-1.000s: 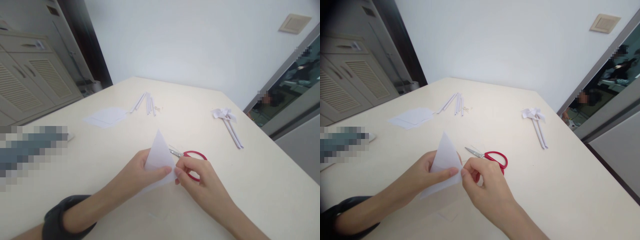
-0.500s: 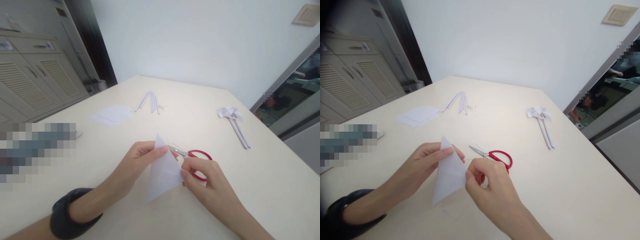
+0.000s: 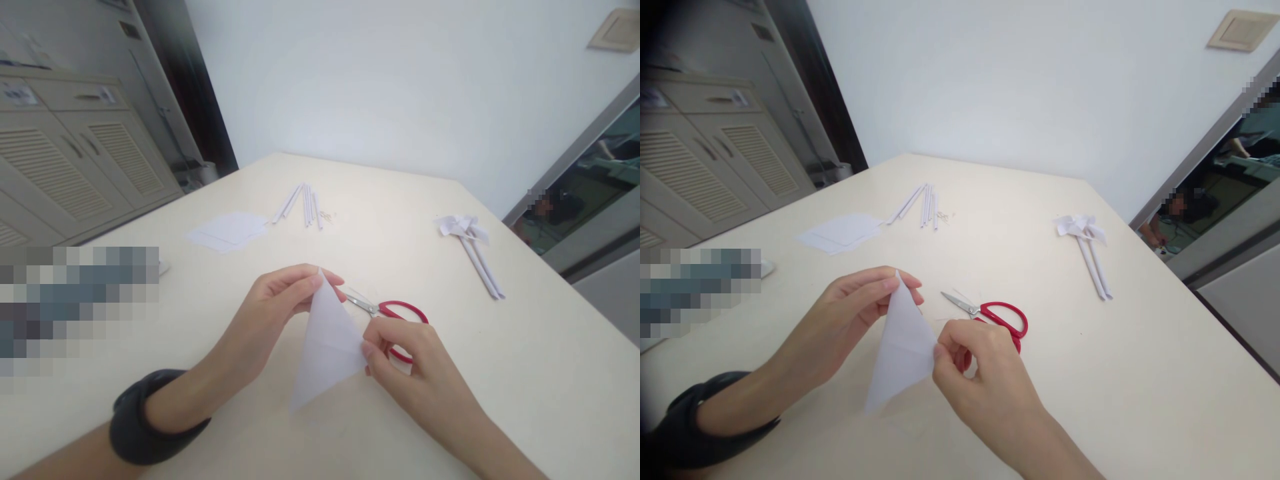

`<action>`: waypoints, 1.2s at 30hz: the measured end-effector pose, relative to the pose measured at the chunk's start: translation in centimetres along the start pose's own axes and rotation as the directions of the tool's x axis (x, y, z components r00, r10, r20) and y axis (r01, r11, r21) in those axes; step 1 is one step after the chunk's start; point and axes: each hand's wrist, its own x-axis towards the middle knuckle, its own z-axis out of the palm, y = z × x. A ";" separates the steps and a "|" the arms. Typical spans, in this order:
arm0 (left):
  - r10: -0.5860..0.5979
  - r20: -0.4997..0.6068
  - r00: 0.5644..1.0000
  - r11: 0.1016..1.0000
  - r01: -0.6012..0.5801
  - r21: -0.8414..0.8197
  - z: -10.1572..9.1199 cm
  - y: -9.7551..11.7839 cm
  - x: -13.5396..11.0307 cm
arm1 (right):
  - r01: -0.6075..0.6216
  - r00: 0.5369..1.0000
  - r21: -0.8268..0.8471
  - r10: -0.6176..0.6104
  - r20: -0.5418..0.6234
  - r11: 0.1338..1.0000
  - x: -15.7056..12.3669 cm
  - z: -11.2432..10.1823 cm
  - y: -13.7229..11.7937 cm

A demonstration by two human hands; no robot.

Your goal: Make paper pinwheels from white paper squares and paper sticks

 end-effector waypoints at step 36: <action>-0.286 0.230 0.930 0.958 0.286 0.035 -0.6 -1.3 -0.1 | -0.092 0.993 -0.580 0.034 -0.110 0.809 0.9 -2.9 4.3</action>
